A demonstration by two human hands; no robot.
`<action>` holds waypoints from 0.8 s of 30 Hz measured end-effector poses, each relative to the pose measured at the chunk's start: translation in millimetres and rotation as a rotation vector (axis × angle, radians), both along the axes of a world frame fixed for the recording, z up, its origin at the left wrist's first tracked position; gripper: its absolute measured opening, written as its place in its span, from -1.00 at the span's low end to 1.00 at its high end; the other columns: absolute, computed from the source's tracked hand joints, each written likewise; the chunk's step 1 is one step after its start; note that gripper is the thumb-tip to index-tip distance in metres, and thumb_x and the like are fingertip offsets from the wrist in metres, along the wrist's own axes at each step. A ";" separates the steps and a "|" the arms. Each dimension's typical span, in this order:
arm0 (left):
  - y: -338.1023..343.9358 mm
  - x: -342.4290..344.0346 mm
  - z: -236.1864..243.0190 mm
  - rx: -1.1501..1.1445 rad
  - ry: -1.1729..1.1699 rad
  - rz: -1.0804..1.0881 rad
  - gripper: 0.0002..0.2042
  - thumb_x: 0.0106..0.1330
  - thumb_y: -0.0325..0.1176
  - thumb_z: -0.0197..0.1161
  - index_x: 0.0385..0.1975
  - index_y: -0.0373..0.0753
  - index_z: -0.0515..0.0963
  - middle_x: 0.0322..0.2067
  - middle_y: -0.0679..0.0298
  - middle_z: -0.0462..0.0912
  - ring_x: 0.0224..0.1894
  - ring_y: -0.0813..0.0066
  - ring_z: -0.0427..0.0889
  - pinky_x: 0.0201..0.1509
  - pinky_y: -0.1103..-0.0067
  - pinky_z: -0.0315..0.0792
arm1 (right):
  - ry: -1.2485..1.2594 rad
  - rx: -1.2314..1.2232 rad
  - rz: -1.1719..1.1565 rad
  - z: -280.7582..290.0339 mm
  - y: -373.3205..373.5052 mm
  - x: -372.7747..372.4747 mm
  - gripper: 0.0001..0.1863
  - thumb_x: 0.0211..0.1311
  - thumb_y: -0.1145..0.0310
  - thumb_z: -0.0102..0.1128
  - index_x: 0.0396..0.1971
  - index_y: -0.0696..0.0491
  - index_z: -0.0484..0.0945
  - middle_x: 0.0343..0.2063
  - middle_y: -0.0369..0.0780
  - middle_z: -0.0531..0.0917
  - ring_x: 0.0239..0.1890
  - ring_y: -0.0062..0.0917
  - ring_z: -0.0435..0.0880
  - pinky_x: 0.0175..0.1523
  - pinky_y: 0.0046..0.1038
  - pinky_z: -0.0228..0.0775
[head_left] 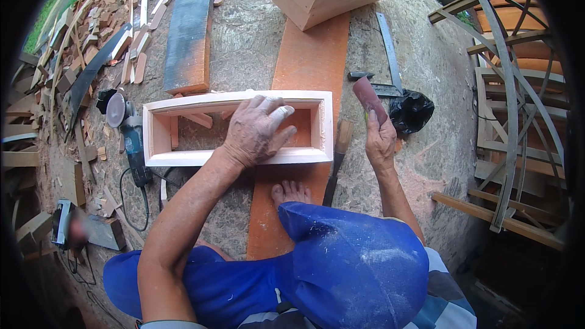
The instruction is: The person uses a chisel and mallet to carve and smooth the edges of a rectangular wooden box. They then sand the box with sandpaper and inspect a wooden window frame with a screen.
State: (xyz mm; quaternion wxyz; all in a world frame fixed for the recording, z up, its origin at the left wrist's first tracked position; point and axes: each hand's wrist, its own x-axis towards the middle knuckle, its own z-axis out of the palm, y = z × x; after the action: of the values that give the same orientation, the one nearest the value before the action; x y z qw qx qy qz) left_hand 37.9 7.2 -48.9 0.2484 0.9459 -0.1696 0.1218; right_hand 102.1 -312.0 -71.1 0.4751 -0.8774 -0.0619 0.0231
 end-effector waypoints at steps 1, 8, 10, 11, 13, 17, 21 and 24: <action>-25.0 -10.0 0.0 -0.043 0.077 -0.049 -0.41 0.26 0.03 0.41 0.20 -0.20 0.54 0.00 0.11 0.65 0.04 0.13 0.62 0.18 0.24 0.46 | 0.014 0.036 -0.008 0.4 2.7 0.0 -0.59 0.63 0.22 0.02 0.22 0.20 0.55 0.00 -0.27 0.69 -0.01 -0.66 0.59 0.13 -0.56 0.43; -73.3 -42.0 -2.9 0.045 0.351 -0.079 -0.33 0.33 -0.07 0.33 0.43 -0.16 0.38 -0.09 0.28 0.76 -0.04 0.38 0.71 0.06 0.42 0.47 | 0.079 0.294 -0.009 -19.2 18.5 -18.1 -0.59 0.63 0.21 0.01 0.23 0.18 0.54 0.07 -0.24 0.67 0.10 -0.62 0.60 0.20 -0.48 0.46; -68.4 -41.3 -7.0 0.002 0.300 -0.089 -0.40 0.35 -0.13 0.32 0.38 -0.15 0.44 -0.09 0.30 0.77 -0.06 0.39 0.72 0.04 0.42 0.49 | 0.192 0.352 -0.085 -24.2 18.9 -22.1 -0.58 0.63 0.20 0.01 0.25 0.17 0.51 0.11 -0.22 0.64 0.16 -0.57 0.60 0.27 -0.46 0.45; -67.0 -41.0 -8.9 -0.012 0.294 -0.093 -0.43 0.35 -0.14 0.32 0.35 -0.13 0.48 -0.08 0.30 0.77 -0.06 0.39 0.73 0.03 0.42 0.49 | 0.213 0.405 -0.103 -25.1 18.6 -23.5 -0.57 0.63 0.20 0.01 0.27 0.17 0.50 0.13 -0.22 0.64 0.16 -0.57 0.60 0.29 -0.45 0.45; -65.7 -40.4 -12.5 -0.039 0.285 -0.106 -0.48 0.36 -0.15 0.32 0.31 -0.12 0.52 -0.07 0.31 0.78 -0.07 0.39 0.73 0.01 0.42 0.50 | 0.233 0.461 -0.102 -23.7 17.9 -23.0 -0.56 0.63 0.19 0.01 0.28 0.17 0.48 0.15 -0.21 0.62 0.17 -0.55 0.60 0.30 -0.44 0.45; -61.2 -41.9 -14.6 -0.049 0.281 -0.152 -0.52 0.37 -0.18 0.30 0.28 -0.13 0.54 -0.06 0.30 0.77 -0.05 0.40 0.74 0.00 0.44 0.51 | 0.215 0.466 -0.083 -11.6 17.2 -20.1 -0.57 0.63 0.21 0.00 0.25 0.20 0.50 0.10 -0.23 0.64 0.12 -0.59 0.60 0.26 -0.46 0.44; -52.9 -48.0 -8.4 0.004 0.276 -0.259 -0.44 0.37 -0.18 0.29 0.35 -0.18 0.45 -0.10 0.27 0.74 -0.05 0.37 0.72 0.00 0.43 0.51 | 0.203 0.458 -0.065 -1.1 17.1 -23.4 -0.56 0.64 0.20 0.00 0.29 0.18 0.47 0.17 -0.19 0.61 0.21 -0.53 0.58 0.33 -0.40 0.45; -52.6 -49.5 -2.2 0.106 0.374 -0.254 -0.34 0.34 -0.16 0.31 0.44 -0.21 0.34 -0.19 0.26 0.68 -0.08 0.34 0.68 0.00 0.41 0.51 | 0.091 0.454 -0.028 2.9 17.4 -26.1 -0.56 0.64 0.20 -0.01 0.29 0.18 0.47 0.16 -0.18 0.61 0.20 -0.52 0.58 0.35 -0.38 0.43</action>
State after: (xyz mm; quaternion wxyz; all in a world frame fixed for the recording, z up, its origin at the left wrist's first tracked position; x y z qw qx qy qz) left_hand -11.5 -45.4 -51.1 0.2387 0.9347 -0.2447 -0.0971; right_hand 76.1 -294.6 -68.3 0.6627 -0.7470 -0.0319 0.0415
